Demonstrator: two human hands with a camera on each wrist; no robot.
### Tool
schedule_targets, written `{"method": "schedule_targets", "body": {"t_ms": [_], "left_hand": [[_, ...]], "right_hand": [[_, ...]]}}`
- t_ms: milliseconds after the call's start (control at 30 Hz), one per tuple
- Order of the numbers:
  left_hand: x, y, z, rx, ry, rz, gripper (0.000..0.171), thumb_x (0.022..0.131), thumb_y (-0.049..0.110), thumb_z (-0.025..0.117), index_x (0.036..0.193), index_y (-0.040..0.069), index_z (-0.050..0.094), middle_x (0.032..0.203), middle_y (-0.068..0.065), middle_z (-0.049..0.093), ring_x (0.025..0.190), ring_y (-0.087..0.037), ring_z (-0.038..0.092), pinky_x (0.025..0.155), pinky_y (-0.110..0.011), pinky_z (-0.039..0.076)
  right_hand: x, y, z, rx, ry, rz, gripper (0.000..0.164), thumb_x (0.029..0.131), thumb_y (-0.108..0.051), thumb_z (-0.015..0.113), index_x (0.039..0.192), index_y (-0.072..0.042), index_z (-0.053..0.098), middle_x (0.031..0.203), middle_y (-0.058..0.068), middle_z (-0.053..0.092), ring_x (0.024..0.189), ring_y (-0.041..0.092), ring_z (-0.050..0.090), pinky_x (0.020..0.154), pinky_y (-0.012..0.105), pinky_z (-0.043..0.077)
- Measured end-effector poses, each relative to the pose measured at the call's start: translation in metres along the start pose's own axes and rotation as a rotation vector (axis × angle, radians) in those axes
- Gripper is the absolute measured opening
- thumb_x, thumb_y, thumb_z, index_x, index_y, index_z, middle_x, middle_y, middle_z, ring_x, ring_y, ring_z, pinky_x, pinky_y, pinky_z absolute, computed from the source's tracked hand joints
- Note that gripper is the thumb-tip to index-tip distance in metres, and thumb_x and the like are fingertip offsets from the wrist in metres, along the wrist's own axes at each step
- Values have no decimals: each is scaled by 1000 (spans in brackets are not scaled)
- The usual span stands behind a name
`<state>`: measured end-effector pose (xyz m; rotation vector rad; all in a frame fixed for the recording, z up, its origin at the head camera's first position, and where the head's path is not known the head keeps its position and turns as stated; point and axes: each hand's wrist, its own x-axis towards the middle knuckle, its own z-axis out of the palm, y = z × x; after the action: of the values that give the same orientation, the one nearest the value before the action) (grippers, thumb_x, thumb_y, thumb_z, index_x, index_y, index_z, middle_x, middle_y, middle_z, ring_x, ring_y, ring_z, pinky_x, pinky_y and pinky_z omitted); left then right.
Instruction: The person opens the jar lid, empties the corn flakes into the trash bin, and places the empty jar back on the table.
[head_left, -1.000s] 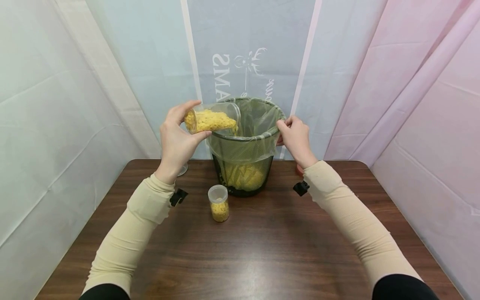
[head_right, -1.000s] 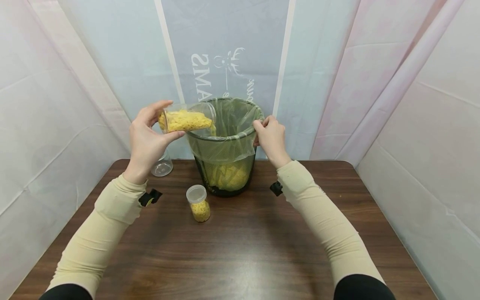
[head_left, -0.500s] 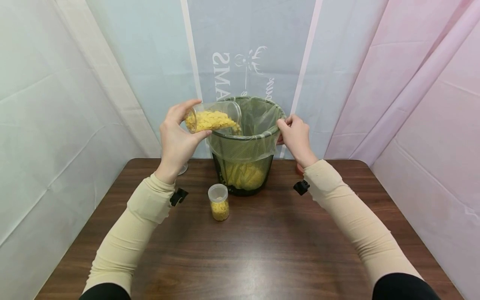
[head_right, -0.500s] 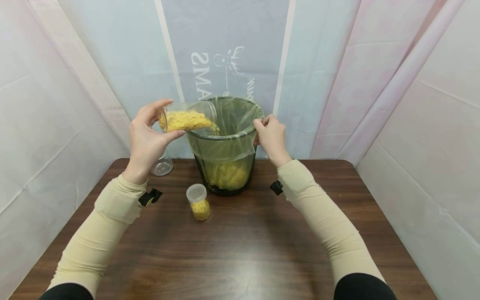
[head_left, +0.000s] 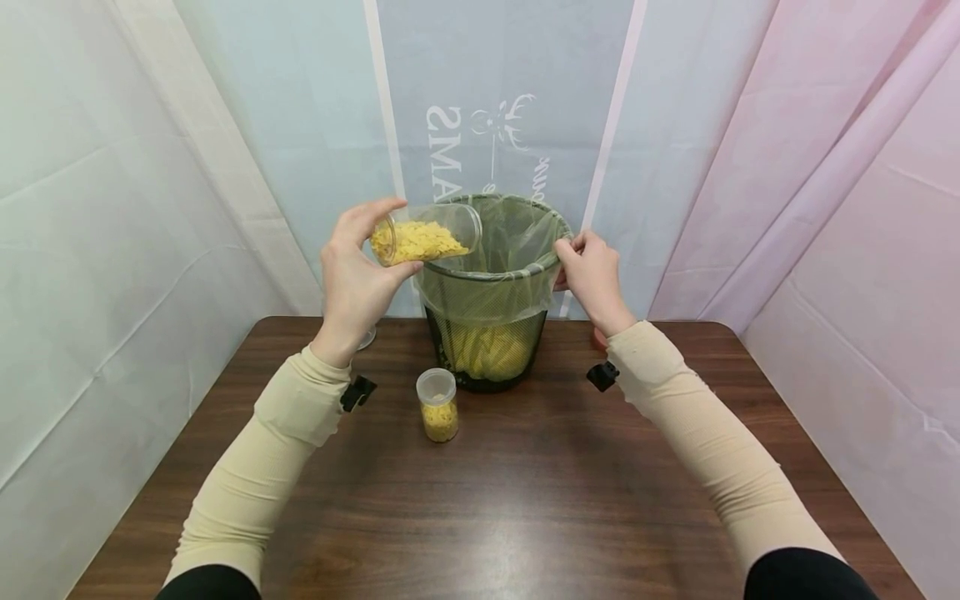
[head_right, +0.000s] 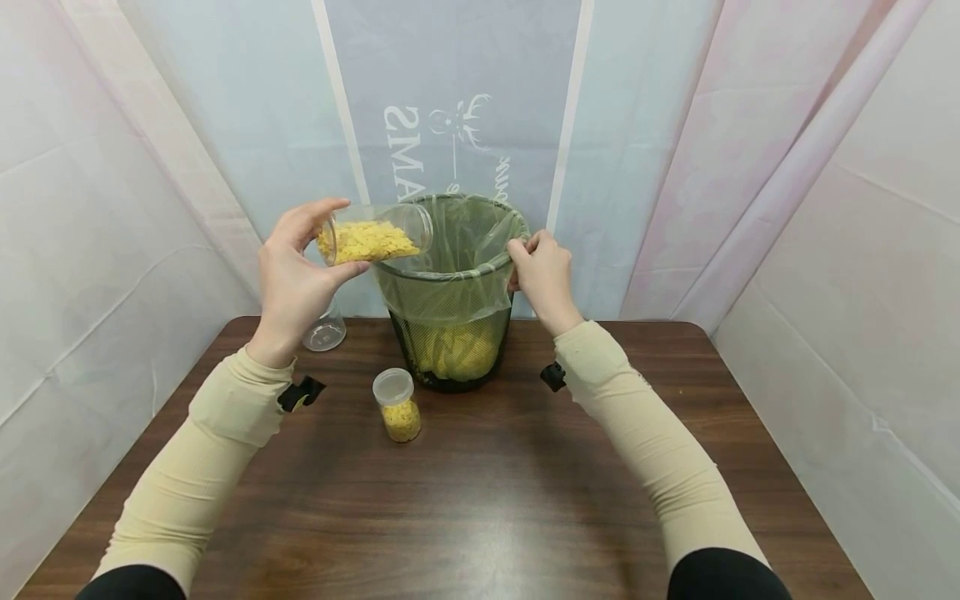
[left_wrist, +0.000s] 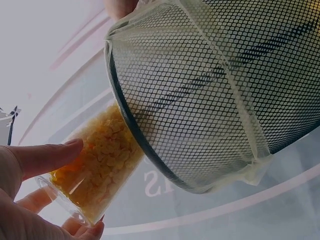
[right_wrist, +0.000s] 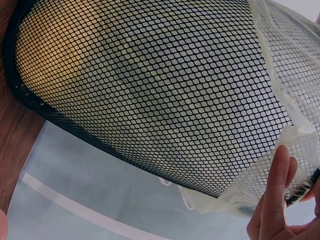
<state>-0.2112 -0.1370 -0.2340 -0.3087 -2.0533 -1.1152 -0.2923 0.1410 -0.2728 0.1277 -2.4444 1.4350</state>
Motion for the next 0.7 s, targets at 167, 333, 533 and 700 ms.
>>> {"method": "schedule_targets", "body": {"t_ms": [167, 333, 533, 700], "left_hand": [[0, 0, 1, 10, -7, -2, 66, 61, -2, 84, 119, 24, 66, 127, 1, 59, 122, -10, 48, 102, -33, 38], [0, 0, 1, 4, -8, -10, 66, 60, -3, 83, 118, 25, 66, 128, 2, 58, 123, -9, 48, 102, -34, 39], [0, 0, 1, 6, -10, -2, 66, 61, -3, 84, 119, 25, 66, 128, 3, 58, 122, -9, 48, 102, -34, 39], [1, 0, 0, 12, -7, 2, 68, 61, -2, 84, 121, 25, 65, 127, 3, 59, 122, -8, 48, 104, -32, 37]], "right_hand": [[0, 0, 1, 1, 5, -1, 20, 88, -28, 42, 86, -9, 49, 65, 5, 63, 50, 16, 65, 56, 29, 57], [-1, 0, 1, 10, 5, 4, 20, 89, -28, 43, 86, -9, 50, 64, 5, 63, 50, 16, 65, 56, 29, 57], [-1, -1, 1, 25, 2, 5, 20, 89, -28, 43, 86, -9, 50, 63, 4, 63, 50, 16, 65, 55, 29, 57], [-1, -1, 1, 19, 12, -1, 21, 88, -28, 43, 85, -9, 49, 60, 3, 62, 48, 15, 65, 54, 30, 56]]}}
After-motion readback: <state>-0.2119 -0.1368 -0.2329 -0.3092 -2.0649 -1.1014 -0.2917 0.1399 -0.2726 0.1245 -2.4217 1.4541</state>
